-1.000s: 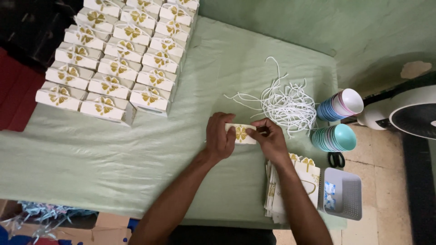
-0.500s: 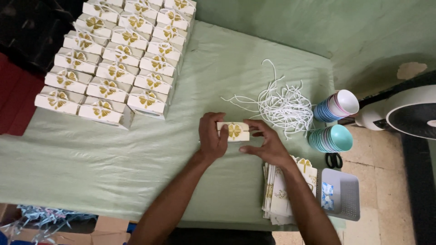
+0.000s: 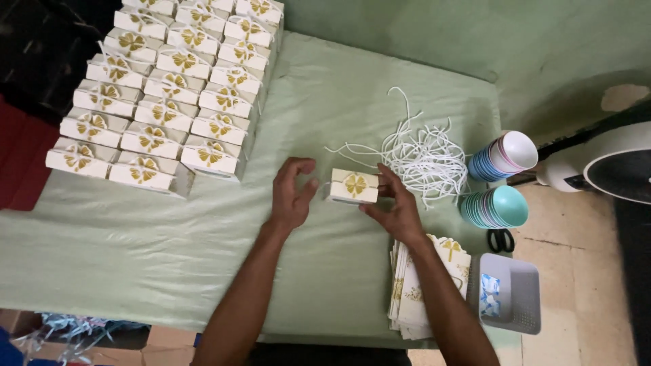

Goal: Assembling a small decorative gift box by folding it, placing a small cup inside, and tying it with a string.

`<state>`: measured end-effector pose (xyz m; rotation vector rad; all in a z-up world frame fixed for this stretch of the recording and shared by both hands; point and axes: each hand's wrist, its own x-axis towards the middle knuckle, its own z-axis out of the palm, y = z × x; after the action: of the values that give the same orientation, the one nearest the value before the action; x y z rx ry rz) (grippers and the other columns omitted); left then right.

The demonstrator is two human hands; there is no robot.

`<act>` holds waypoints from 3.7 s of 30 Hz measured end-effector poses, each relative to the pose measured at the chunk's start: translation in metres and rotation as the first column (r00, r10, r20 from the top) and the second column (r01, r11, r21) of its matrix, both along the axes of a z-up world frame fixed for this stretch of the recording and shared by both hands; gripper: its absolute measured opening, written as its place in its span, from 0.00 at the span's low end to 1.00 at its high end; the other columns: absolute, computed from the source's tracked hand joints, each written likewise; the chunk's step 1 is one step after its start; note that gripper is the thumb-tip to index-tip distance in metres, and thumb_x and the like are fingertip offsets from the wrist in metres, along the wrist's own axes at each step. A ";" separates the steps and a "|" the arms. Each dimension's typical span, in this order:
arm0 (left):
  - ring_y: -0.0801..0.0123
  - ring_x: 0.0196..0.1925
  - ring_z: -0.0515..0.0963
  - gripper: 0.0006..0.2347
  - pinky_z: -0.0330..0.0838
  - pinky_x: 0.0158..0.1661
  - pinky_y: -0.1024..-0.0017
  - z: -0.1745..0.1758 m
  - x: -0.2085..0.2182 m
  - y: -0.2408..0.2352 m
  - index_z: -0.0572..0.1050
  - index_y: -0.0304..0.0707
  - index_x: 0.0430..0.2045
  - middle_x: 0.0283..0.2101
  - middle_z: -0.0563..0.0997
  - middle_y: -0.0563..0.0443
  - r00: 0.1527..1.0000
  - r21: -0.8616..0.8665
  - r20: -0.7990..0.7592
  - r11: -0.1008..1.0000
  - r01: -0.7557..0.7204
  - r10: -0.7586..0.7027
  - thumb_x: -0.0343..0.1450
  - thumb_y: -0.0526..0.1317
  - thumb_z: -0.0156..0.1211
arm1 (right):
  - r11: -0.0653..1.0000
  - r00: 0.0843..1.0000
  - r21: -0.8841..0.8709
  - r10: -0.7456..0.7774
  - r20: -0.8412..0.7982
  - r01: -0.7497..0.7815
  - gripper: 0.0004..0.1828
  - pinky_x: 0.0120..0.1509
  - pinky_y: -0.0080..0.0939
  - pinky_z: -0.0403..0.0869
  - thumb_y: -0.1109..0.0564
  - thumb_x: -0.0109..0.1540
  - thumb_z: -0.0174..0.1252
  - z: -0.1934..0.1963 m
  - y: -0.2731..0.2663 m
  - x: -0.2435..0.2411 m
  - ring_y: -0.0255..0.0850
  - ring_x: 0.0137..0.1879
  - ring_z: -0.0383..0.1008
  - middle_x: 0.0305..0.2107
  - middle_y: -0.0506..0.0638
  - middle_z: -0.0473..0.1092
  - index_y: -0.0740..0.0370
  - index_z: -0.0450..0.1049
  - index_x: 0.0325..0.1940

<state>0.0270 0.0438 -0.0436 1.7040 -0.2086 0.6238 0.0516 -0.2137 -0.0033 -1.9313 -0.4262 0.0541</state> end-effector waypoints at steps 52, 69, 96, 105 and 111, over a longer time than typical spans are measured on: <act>0.57 0.57 0.76 0.11 0.64 0.63 0.55 0.003 0.006 0.020 0.79 0.36 0.45 0.48 0.81 0.42 0.837 -0.189 -0.471 0.959 0.212 -0.278 0.70 0.34 0.69 | 0.805 0.896 0.508 -0.066 -0.439 0.308 0.14 0.62 0.43 0.77 0.69 0.61 0.54 0.050 -0.017 0.009 0.43 0.52 0.80 0.45 0.57 0.78 0.69 0.79 0.49; 0.62 0.52 0.78 0.09 0.67 0.61 0.59 -0.007 0.008 0.027 0.82 0.38 0.40 0.43 0.83 0.47 0.868 -0.192 -0.351 0.935 0.299 -0.350 0.68 0.29 0.68 | 0.993 0.986 0.119 -0.001 -0.166 0.021 0.10 0.53 0.39 0.75 0.66 0.58 0.70 -0.009 -0.029 0.015 0.35 0.44 0.76 0.38 0.53 0.79 0.62 0.84 0.44; 0.56 0.44 0.80 0.02 0.73 0.50 0.58 0.010 0.005 0.015 0.83 0.36 0.33 0.37 0.83 0.44 0.921 0.038 -0.311 0.965 0.259 -0.235 0.72 0.30 0.65 | 0.995 0.995 -0.089 0.029 -0.095 -0.037 0.05 0.44 0.44 0.71 0.66 0.67 0.58 -0.014 -0.019 0.009 0.40 0.37 0.70 0.29 0.55 0.75 0.63 0.79 0.43; 0.56 0.46 0.80 0.02 0.73 0.51 0.58 -0.004 0.006 0.018 0.82 0.37 0.33 0.37 0.83 0.44 0.910 -0.015 -0.331 0.966 0.259 -0.249 0.72 0.31 0.64 | 0.998 0.992 -0.063 -0.011 -0.123 0.004 0.04 0.47 0.46 0.72 0.65 0.67 0.58 -0.027 -0.029 0.012 0.39 0.40 0.70 0.31 0.54 0.76 0.64 0.77 0.44; 0.63 0.48 0.78 0.04 0.70 0.57 0.60 -0.021 0.010 0.030 0.82 0.36 0.36 0.40 0.83 0.47 0.852 -0.294 -0.401 0.928 0.228 -0.337 0.70 0.30 0.66 | 0.987 0.968 0.132 -0.054 -0.244 0.089 0.05 0.46 0.34 0.71 0.64 0.64 0.63 0.002 -0.028 0.011 0.31 0.38 0.71 0.30 0.48 0.77 0.63 0.79 0.44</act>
<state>0.0371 0.0739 -0.0649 1.4981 -0.0526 0.0222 0.0621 -0.2419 -0.0016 -1.7714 -0.1929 0.2030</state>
